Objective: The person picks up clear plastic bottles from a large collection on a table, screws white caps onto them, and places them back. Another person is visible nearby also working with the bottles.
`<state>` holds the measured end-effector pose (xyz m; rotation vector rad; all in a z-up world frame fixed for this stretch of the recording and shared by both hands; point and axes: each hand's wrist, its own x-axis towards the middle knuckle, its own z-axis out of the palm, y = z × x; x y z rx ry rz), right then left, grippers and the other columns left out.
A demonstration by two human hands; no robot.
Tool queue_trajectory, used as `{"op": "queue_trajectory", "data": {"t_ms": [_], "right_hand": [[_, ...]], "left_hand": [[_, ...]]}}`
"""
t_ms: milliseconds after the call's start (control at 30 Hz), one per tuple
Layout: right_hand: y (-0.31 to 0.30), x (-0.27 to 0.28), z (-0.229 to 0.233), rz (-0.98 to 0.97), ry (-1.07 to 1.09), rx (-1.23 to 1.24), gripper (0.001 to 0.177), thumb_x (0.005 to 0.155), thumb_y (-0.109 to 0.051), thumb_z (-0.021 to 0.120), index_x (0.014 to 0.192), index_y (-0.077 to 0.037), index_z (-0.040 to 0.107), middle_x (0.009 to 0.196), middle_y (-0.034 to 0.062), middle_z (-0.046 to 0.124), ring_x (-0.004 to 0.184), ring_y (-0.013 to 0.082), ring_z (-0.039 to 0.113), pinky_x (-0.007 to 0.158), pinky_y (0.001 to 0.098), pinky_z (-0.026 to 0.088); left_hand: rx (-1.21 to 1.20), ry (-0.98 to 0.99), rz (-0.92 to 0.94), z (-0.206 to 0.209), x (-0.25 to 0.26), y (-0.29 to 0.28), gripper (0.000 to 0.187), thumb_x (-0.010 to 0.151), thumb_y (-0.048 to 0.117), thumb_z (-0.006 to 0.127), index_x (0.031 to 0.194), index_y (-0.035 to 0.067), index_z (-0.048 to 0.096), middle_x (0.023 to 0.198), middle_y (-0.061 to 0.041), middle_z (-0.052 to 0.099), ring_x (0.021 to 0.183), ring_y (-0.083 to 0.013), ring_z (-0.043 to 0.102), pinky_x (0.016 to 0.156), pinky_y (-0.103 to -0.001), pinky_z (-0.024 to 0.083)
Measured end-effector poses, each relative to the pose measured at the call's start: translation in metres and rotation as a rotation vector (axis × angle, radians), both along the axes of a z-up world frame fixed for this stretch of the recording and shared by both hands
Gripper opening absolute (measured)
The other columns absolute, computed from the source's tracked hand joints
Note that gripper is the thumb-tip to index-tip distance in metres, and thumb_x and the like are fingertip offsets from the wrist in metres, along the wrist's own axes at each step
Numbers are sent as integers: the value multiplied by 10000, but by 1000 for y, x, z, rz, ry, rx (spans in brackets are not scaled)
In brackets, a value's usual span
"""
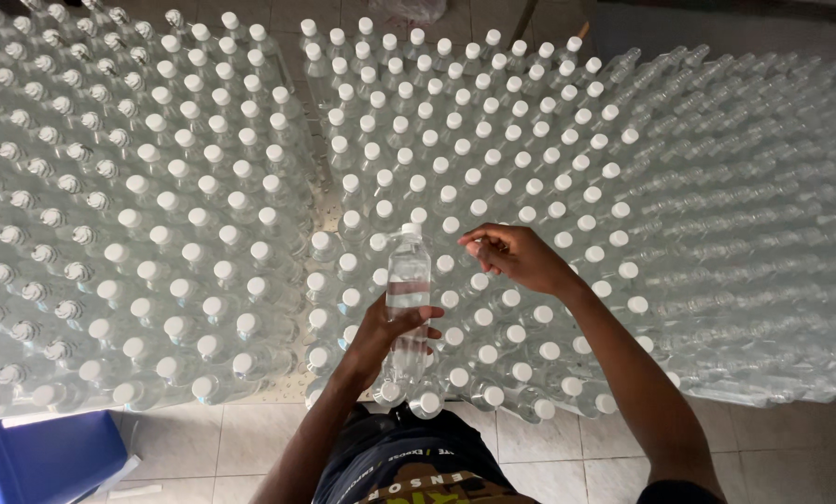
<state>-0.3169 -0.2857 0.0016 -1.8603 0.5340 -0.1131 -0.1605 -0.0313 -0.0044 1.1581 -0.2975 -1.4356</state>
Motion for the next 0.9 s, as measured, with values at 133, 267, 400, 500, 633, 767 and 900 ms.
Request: {"op": "queue_trajectory", "data": {"t_ms": [133,267,400,500,633,767,900], "right_hand": [[11,8,22,35,3,-83,229,1095,-146,655,1283,-69,761,753,113,726,659,168,631,599,288,540],[18,15,35,49,-31,-208,311,1106,-201,658,1390,-94,726,892,101,755,765,172,667,662,300,552],[28,17,46,157,-125,-418,407,1095,-197,678,1479,-65,649,1156,118,727,927,218,706,716,321,571],[44,14,78,359,-227,-529,407,1103,-173,634,1501,-89,627,1301,124,685,1017,285,704,798,368,602],[58,18,112,552,-262,-598,323,1108,-156,611,1415,-84,681,1312,134,682,1092,347,695,872,425,594],[64,15,110,573,-161,-677,236,1114,-253,624,1243,-60,665,1080,99,671,972,321,698,815,429,597],[55,10,39,426,92,-906,473,1180,-512,388,908,-171,572,746,-18,532,698,226,617,651,416,560]], "left_hand": [[12,-31,10,13,3,8,710,874,313,867,1409,-7,527,1235,-255,786,990,-362,817,781,-488,699],[-54,-138,-27,-22,11,14,775,810,317,942,1395,16,532,1135,-221,801,949,-313,813,780,-451,696],[-119,-373,-134,-12,19,21,948,706,289,1052,1445,1,533,1155,-226,772,1078,-291,773,908,-461,678],[-199,-551,-193,-1,25,30,976,737,278,1043,1525,17,529,1208,-270,751,1174,-359,758,998,-518,634],[-233,-613,-235,-18,31,40,942,744,280,1035,1525,73,550,1237,-234,774,1190,-314,750,1014,-499,614],[-290,-620,-327,-11,39,47,903,753,310,1015,1498,48,577,1257,-257,792,1190,-363,761,1016,-534,610],[-172,-786,-413,13,39,51,923,770,399,970,1549,150,542,1179,-197,827,1133,-423,791,967,-536,615]]}}
